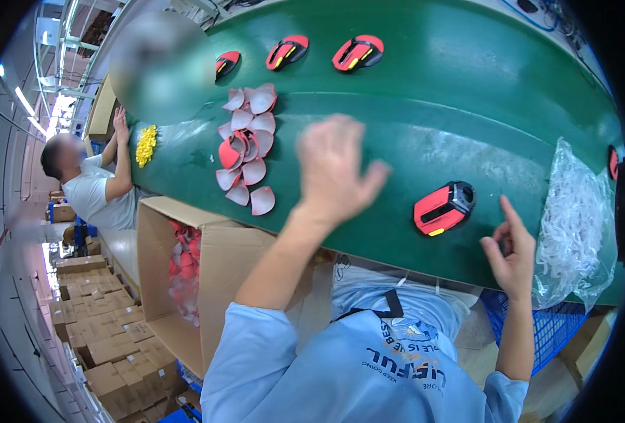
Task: Assembling pink and black components on a conveyor belt in an electronics factory.
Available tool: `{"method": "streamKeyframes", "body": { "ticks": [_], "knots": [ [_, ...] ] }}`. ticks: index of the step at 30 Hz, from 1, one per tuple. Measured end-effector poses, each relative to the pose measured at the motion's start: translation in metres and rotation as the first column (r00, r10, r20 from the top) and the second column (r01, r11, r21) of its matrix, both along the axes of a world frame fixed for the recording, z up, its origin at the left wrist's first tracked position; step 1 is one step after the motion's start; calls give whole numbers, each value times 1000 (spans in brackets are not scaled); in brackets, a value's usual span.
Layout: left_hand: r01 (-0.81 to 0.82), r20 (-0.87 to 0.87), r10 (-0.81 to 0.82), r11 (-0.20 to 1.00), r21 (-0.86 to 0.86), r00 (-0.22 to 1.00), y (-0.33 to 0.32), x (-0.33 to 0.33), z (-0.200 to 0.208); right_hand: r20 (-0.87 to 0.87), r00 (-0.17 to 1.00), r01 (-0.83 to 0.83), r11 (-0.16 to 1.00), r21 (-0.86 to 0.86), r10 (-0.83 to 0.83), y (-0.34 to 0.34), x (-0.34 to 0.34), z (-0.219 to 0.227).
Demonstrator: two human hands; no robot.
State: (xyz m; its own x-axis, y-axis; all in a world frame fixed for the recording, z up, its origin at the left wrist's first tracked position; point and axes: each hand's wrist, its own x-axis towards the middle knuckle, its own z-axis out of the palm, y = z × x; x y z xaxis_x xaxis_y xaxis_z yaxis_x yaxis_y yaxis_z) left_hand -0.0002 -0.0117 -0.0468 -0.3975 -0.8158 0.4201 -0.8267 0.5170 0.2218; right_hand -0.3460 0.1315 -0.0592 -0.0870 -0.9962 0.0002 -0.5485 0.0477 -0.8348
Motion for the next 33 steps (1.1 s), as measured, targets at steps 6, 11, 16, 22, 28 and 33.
{"method": "streamKeyframes", "body": {
  "ticks": [6, 11, 16, 22, 28, 33],
  "knots": [
    [-535, 463, 565, 818, -210, 683, -20, 119, 3, -22, 1000, -16, 976, -218, 12, -3, -28, 3],
    [-313, -65, 313, 950, 12, 948, -26, 78, 16, 17, 993, -105, 950, -294, 115, -14, -20, 7],
    [538, -877, -8, 792, 289, 481, 39, -59, 29, 888, 419, -118, 981, -154, 190, -54, 67, 22],
    [323, -405, -288, 946, 19, 868, 41, -100, 4, 855, 512, 58, 990, -130, 82, -55, 27, 17],
    [584, -225, -540, 766, 268, 811, 14, -61, -20, -188, 939, -317, 937, -149, 288, -62, 15, -9],
    [589, -293, -515, 753, 295, 805, 14, -55, -27, -333, 890, -406, 874, -266, 312, -61, 17, -12]
  ]
}}
